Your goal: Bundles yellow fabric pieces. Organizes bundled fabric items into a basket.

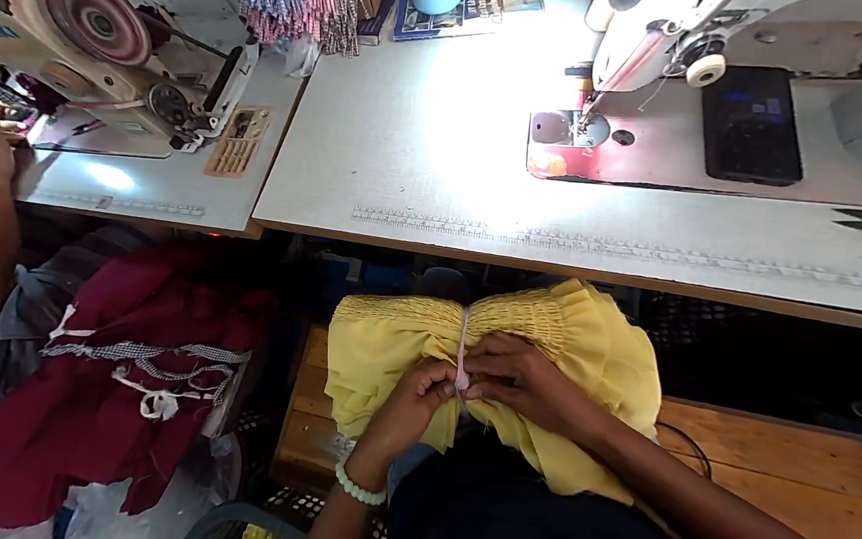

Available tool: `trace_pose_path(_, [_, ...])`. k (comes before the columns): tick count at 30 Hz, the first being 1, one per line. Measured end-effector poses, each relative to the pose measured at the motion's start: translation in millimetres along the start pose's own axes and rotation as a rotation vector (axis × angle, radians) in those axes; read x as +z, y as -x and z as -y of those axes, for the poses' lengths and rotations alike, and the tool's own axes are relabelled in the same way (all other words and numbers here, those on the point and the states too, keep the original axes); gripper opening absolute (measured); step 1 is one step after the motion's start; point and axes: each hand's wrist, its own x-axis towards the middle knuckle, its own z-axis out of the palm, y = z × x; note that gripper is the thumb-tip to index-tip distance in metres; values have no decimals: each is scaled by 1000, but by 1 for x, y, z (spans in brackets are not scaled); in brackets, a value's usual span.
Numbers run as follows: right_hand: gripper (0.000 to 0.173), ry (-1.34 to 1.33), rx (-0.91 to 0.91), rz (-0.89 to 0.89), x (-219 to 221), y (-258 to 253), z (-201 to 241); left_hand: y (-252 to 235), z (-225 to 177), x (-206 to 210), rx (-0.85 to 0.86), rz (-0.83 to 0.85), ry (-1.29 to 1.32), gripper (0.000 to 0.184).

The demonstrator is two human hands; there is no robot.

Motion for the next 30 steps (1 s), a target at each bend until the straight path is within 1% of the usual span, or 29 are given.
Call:
trace_pose_path(3, [22, -80, 17, -56, 1, -1, -3, 0, -1, 9, 21, -86, -53, 14])
trace_pose_path(5, [20, -63, 7, -90, 2, 0, -3, 0, -3, 12, 31, -106, -113, 15])
trace_pose_path(7, [19, -27, -8, -100, 3, 1, -2, -1, -7, 9, 7, -55, -137, 17])
trace_pose_path(9, [15, 2, -27, -96, 3, 1, -3, -3, -11, 2, -38, 39, -101, 16])
trace_pose_path(11, [11, 94, -59, -114, 5, -1, -4, -7, -12, -3, -63, 105, -60, 16])
trace_pose_path(14, [8, 230, -92, -158, 11, -3, -4, -11, -13, -4, -61, 105, -33, 17])
trace_pose_path(16, [10, 222, -114, -179, 13, -2, -6, -10, -11, -1, -46, 69, -17, 17])
trace_pose_path(17, [12, 171, -109, -166, 12, -1, -5, -9, -10, 0, -40, 46, -13, 16])
trace_pose_path(21, [26, -99, 7, -38, -2, 0, 3, -5, -6, 9, -29, -71, -42, 14])
trace_pose_path(23, [23, -118, 64, -24, -4, -3, 7, -5, -7, 14, -37, -114, -110, 15])
trace_pose_path(26, [14, -46, 65, -59, -2, -7, 13, -5, -5, 16, -22, -154, -180, 15])
trace_pose_path(28, [9, 99, -35, -122, 3, -8, 13, -3, -5, 17, -2, -192, -238, 15])
trace_pose_path(30, [9, 304, -174, -174, 6, -8, 12, 0, -10, 21, 80, -262, -430, 16])
